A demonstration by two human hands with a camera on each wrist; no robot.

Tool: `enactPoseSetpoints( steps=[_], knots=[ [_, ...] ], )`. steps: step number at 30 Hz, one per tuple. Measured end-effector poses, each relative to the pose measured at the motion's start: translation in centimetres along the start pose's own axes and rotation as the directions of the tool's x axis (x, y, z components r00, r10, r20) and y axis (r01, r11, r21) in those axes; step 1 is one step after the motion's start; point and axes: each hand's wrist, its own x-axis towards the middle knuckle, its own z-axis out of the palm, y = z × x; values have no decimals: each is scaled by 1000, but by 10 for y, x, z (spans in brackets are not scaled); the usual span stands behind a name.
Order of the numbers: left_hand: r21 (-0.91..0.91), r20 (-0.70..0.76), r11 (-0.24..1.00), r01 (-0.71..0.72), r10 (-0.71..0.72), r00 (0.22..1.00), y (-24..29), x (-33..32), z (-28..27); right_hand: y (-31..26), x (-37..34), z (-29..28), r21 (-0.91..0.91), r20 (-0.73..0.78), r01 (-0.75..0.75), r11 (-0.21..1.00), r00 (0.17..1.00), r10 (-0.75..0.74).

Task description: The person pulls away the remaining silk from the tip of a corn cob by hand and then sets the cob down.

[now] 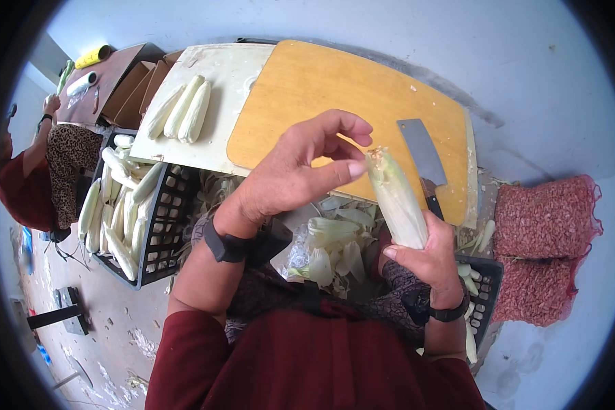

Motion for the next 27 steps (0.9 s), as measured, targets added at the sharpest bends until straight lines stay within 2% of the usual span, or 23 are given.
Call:
enactPoseSetpoints(
  steps=[1,2,4,5,6,8,11,12,14,15,16,18,20,21,23,24,26,27],
  knots=[
    [-75,55,997,-16,20,998,-4,1,3,1,0,0,25,9,-7,1000,1000,7],
    [-75,55,997,-16,20,998,-6,2,5,2,0,0,25,9,-7,1000,1000,7],
    [51,128,998,-28,21,992,-10,3,10,3,0,0,57,43,-9,998,999,7],
    [-43,174,999,3,5,985,-12,3,13,3,1,0,56,42,-9,998,999,7],
    [-43,175,999,2,6,985,-14,4,18,3,1,0,106,63,-19,994,998,12],
    [-271,187,962,27,26,982,-19,5,26,0,1,1,155,83,-29,988,996,17],
    [-218,149,975,36,-3,989,-21,6,27,-7,2,3,257,167,-109,960,984,67],
    [-217,149,976,34,-1,989,-21,6,29,-6,2,4,241,155,-98,966,986,61],
    [-233,7,972,-32,34,999,-22,5,32,-4,3,5,223,140,-87,971,989,56],
    [-233,9,972,-32,35,999,-24,5,33,-4,4,7,180,81,8,984,996,-23],
    [-207,-37,977,-56,50,998,-27,5,32,-4,4,10,132,27,100,986,994,-105],
    [-177,-79,981,-78,64,995,-31,6,33,-1,6,15,110,12,131,985,991,-133],
    [-45,-166,988,-146,136,977,-33,7,38,5,7,20,85,-6,160,984,987,-160],
    [-45,-163,988,-146,137,977,-31,6,39,8,7,22,77,-2,144,987,990,-144],
    [231,-116,966,-115,144,983,-22,3,40,8,6,24,69,-2,127,990,992,-127],
    [229,-111,966,-116,144,983,-22,3,41,8,6,24,96,-1,118,988,993,-118],
    [316,-79,916,-249,287,955,-23,4,42,7,5,22,119,-4,109,987,994,-110],
    [314,-77,916,-251,288,954,-21,4,43,7,5,21,108,-13,105,989,994,-104]
  ],
)
